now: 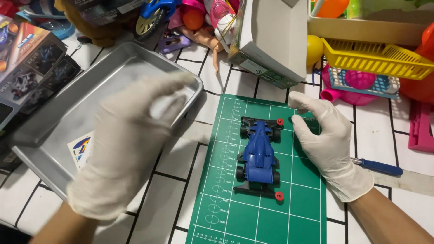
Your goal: The person assembles a blue toy car on a green cutting mat. They attach the blue body shell to the chassis, apply a sticker to the rear, and then install four red wheels using a screwdriver to secure them.
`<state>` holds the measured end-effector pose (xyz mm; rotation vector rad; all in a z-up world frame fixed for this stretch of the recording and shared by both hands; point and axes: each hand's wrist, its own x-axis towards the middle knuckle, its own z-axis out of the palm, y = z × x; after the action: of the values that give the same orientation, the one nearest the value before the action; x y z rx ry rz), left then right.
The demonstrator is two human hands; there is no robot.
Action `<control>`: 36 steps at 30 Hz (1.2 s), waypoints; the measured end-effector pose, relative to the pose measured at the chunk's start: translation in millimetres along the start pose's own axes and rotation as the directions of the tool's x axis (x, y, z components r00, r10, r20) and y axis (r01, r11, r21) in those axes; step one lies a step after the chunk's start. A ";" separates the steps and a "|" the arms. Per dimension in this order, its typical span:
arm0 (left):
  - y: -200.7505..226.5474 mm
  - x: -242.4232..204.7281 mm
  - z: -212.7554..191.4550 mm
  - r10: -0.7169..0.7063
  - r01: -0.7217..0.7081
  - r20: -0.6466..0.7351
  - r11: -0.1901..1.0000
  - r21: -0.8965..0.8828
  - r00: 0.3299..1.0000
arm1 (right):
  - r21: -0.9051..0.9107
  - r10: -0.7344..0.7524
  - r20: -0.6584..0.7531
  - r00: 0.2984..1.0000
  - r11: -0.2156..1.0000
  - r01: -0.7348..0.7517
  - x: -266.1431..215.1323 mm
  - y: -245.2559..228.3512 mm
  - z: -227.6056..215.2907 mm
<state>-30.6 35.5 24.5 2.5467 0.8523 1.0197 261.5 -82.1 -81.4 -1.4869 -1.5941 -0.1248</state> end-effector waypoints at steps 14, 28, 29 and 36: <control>-193.7 33.3 25.4 -0.613 0.414 0.248 0.728 0.546 0.750 | 0.008 -0.024 -0.014 1.000 1.000 0.025 0.3 1.1 1.1; 8.6 10.9 7.4 -0.309 0.366 0.198 0.829 -0.422 0.930 | -0.005 -0.098 -0.106 0.990 0.995 0.098 0.4 -14.8 -14.0; 17.1 4.8 10.9 -0.309 0.363 0.192 0.830 -0.423 0.931 | -0.005 -0.103 -0.107 0.989 0.995 0.103 0.6 -20.4 -14.9; 45.6 -6.0 36.9 -0.466 0.833 0.694 0.243 -0.497 0.549 | -0.039 -0.230 0.064 0.971 0.972 0.233 -18.3 -82.9 -31.3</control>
<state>10.9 -5.2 15.0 1.2376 0.9236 0.3523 206.6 -137.0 -34.9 -1.3454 -1.8211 -0.2541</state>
